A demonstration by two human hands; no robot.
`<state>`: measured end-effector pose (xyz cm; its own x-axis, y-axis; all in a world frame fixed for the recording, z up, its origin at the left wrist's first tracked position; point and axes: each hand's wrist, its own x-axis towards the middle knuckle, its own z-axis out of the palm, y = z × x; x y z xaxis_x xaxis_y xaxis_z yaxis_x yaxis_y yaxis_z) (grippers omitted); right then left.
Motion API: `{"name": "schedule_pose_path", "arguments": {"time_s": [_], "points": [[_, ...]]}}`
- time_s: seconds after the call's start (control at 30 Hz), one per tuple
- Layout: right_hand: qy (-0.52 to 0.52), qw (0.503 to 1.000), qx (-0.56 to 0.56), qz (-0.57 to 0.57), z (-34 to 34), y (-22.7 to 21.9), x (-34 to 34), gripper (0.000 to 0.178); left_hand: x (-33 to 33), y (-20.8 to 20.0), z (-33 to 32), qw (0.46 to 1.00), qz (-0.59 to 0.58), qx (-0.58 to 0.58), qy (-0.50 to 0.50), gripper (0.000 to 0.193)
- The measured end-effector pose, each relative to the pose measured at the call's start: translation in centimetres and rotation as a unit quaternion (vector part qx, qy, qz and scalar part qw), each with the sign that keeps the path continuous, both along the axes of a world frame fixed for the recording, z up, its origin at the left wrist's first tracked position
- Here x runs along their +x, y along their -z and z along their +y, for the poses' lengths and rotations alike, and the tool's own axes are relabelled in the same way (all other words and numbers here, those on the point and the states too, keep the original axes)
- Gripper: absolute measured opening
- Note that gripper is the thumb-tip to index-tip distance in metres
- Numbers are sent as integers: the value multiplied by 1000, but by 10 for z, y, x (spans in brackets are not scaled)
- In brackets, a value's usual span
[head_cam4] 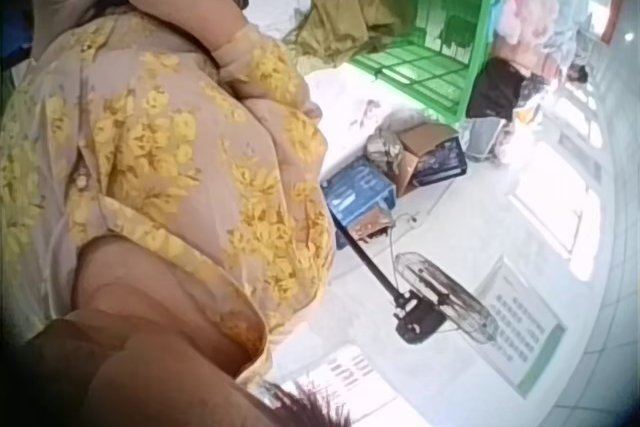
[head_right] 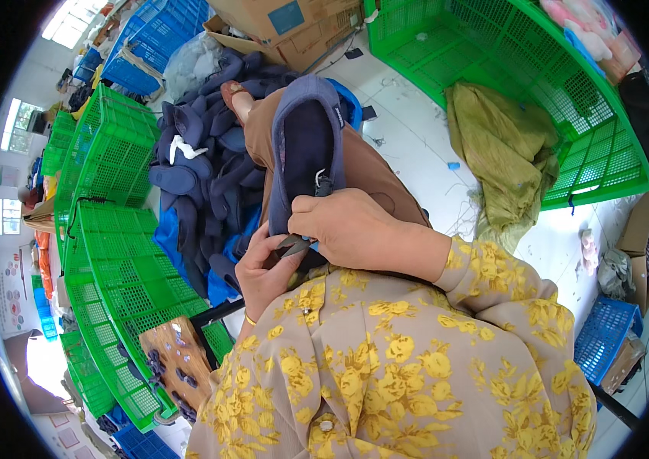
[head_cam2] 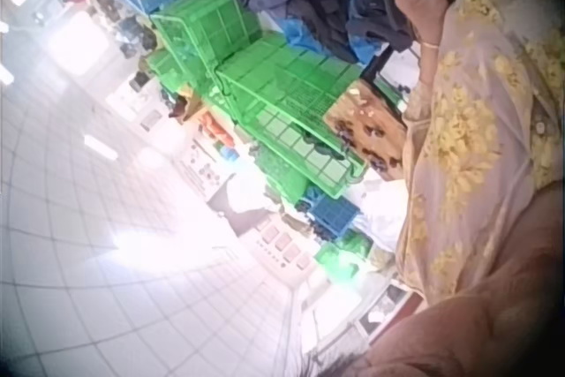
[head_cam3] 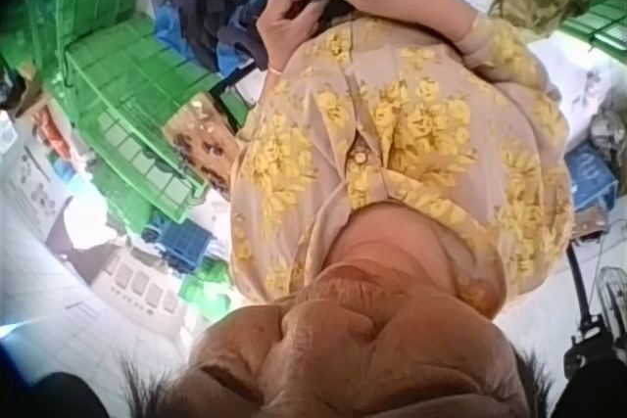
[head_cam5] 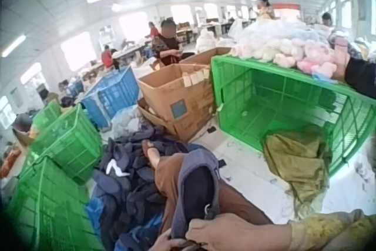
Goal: The person sits on the floor in a workshop and uses a blue-handled tool to stitch or attach a small component to the heel of a dark slip-on shoe. The person handles the shoe and tool repeatedly, working on the same item.
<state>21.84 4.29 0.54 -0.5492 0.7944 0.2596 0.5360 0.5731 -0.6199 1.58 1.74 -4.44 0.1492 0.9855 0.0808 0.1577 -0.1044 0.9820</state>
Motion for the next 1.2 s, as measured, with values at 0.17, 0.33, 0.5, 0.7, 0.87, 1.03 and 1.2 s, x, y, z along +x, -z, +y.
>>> {"name": "schedule_pose_path", "arguments": {"time_s": [0.17,0.33,0.5,0.7,0.87,1.03,1.2], "points": [[14,994,15,110,8,18,-17,24,1,5,3,997,51,60,19,23],[22,994,-21,102,7,21,-14,18,1,4,1,1000,0,-2,7,23],[-13,996,73,40,4,16,-16,10,4,3,2,999,29,46,7,20],[45,987,24,151,3,35,-23,28,5,-7,-2,1000,19,-4,-8,21],[7,996,73,51,-1,33,-20,30,5,3,-1,1000,6,15,-4,19],[161,940,65,295,24,-2,-27,15,7,8,-5,1000,23,6,-1,18],[36,981,27,188,20,0,-13,15,6,8,-4,999,-36,1,4,19]]}}
